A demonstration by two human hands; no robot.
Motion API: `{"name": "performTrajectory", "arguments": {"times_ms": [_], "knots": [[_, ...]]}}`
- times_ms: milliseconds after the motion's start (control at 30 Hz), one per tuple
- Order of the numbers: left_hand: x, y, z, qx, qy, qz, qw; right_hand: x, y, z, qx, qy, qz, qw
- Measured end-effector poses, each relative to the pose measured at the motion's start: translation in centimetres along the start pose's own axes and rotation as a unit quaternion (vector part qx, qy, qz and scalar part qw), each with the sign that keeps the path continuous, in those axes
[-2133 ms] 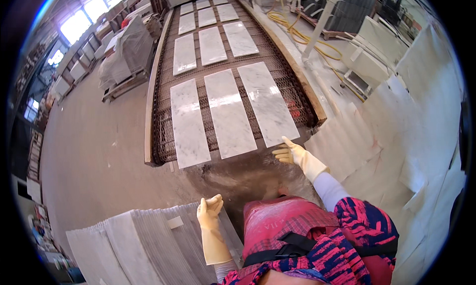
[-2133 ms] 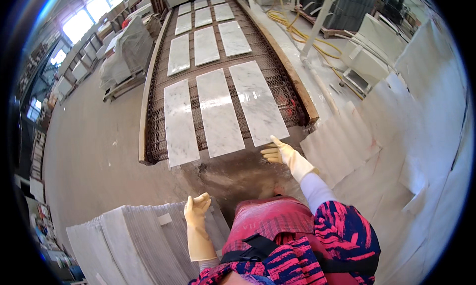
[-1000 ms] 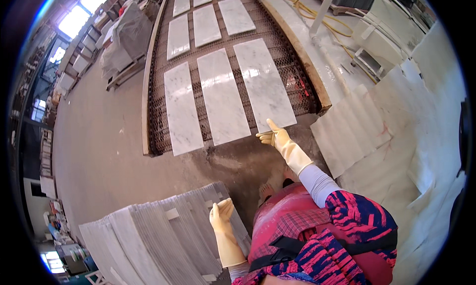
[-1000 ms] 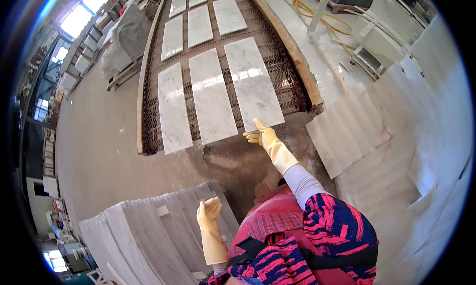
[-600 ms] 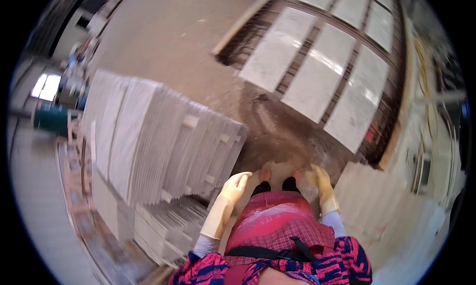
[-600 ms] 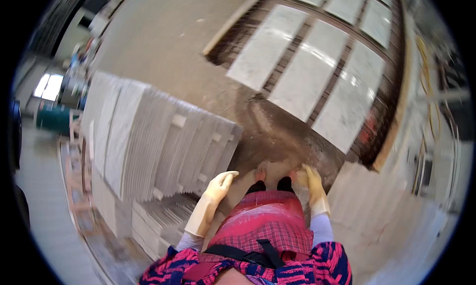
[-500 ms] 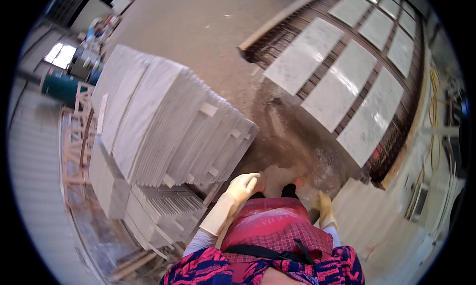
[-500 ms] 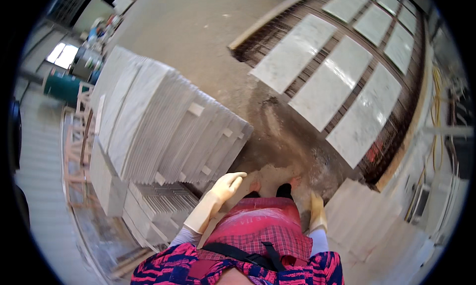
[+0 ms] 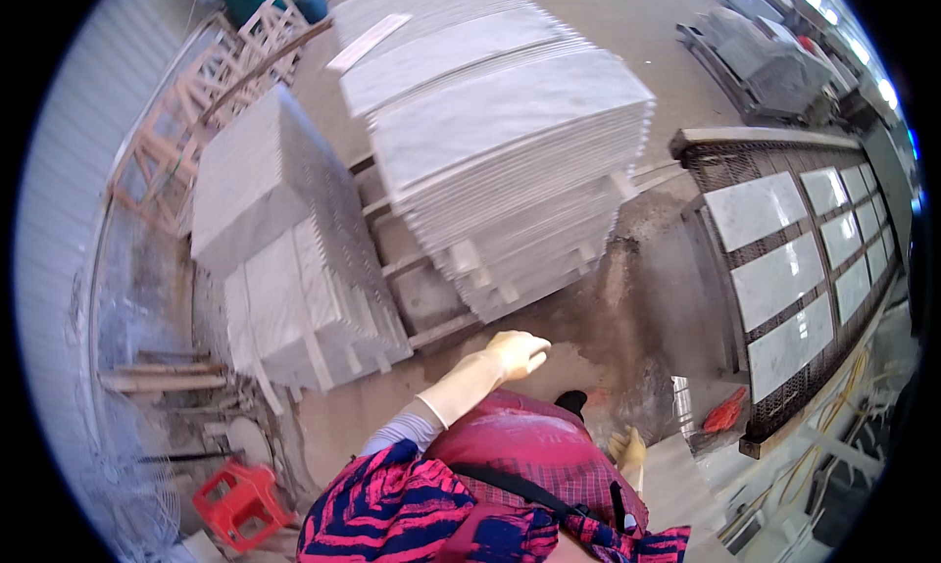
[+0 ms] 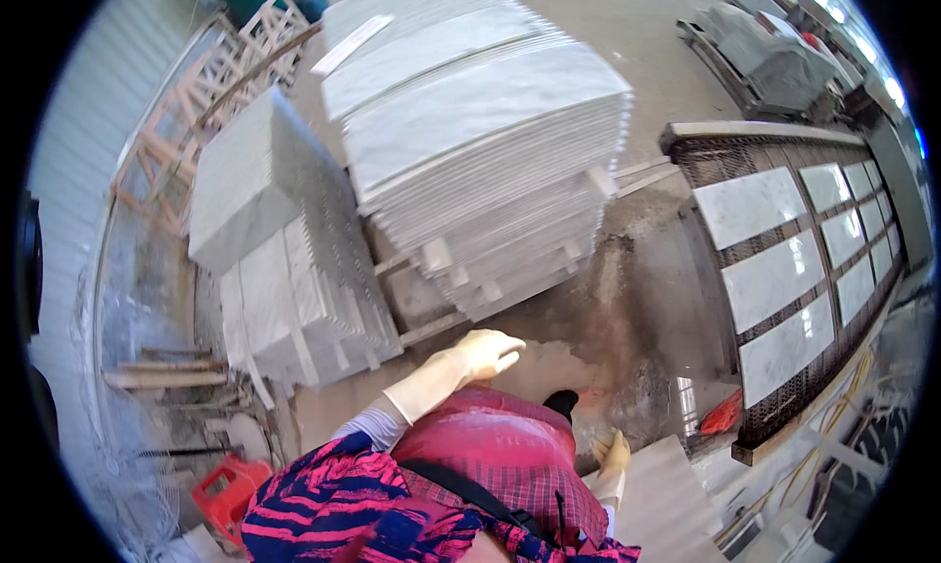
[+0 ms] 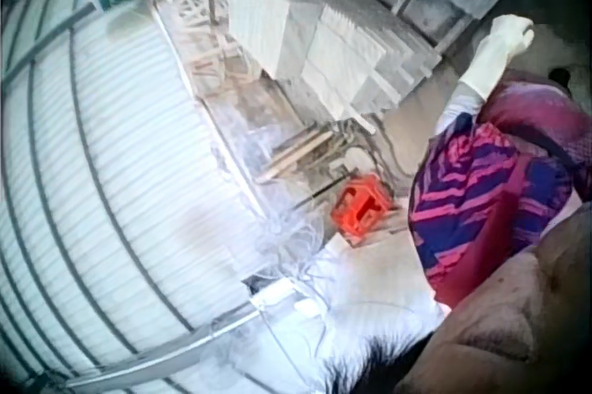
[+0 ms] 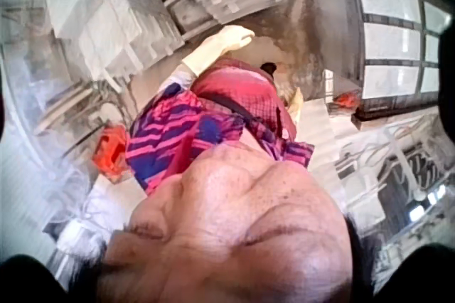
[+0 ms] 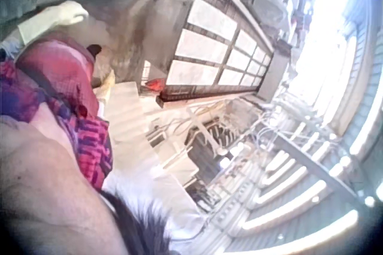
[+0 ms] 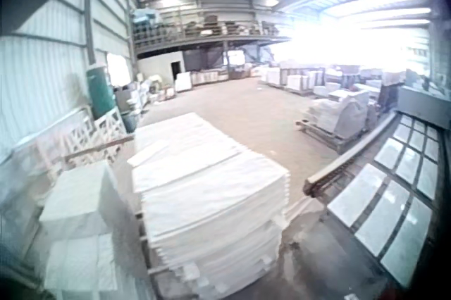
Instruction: The person picks up rectangular tiles from a stack and places them one by one onto a moving conveyor belt. The tiles are handled with gloved hands and arranged in rows on the belt as it advances.
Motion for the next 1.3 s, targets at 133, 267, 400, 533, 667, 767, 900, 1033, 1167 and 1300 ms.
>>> {"name": "performTrajectory", "arguments": {"times_ms": [133, 267, 400, 533, 667, 767, 900, 1033, 1167, 1300], "knots": [[-9.8, 8.6, -2.0, -0.042, -0.071, 0.068, 0.994, -3.7, -1.2, -7.1, -0.096, 0.051, 0.022, 0.994], [-18.7, 15.0, -3.0, -0.051, -0.110, 0.158, 0.980, -4.7, -1.3, -12.1, -0.201, 0.089, 0.009, 0.975], [-27.1, 18.3, -5.8, -0.086, -0.229, 0.248, 0.937, -4.8, 0.5, -17.6, -0.299, 0.152, 0.024, 0.942], [-34.1, 17.6, -9.3, -0.128, -0.288, 0.275, 0.909, -4.7, 1.4, -23.1, -0.348, 0.194, 0.051, 0.916], [-40.0, 16.9, -11.4, -0.139, -0.267, 0.303, 0.904, -6.4, -1.6, -29.4, -0.347, 0.254, 0.062, 0.901], [-42.9, 17.9, -11.5, -0.160, -0.296, 0.309, 0.889, -8.0, -5.8, -31.8, -0.348, 0.308, 0.037, 0.885], [-45.8, 21.3, -8.9, -0.231, -0.394, 0.310, 0.834, -11.2, -9.6, -33.5, -0.342, 0.316, -0.017, 0.885], [-49.2, 29.3, -3.7, -0.307, -0.492, 0.301, 0.757, -12.9, -11.1, -35.3, -0.348, 0.272, -0.037, 0.896], [-53.4, 41.8, 4.7, -0.401, -0.558, 0.292, 0.666, -11.6, -12.4, -37.7, -0.372, 0.175, -0.027, 0.911], [-57.2, 57.0, 11.4, -0.407, -0.617, 0.303, 0.602, -14.2, -14.3, -42.7, -0.408, 0.145, -0.026, 0.901]]}}
Point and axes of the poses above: each hand's wrist, its own x-axis towards the middle knuckle, its own z-axis out of the back of the hand, y = z × x, the point moved 1 cm from there along x, towards the middle knuckle, and after that the axes turned 1 degree about x, right-handed, at the moved point
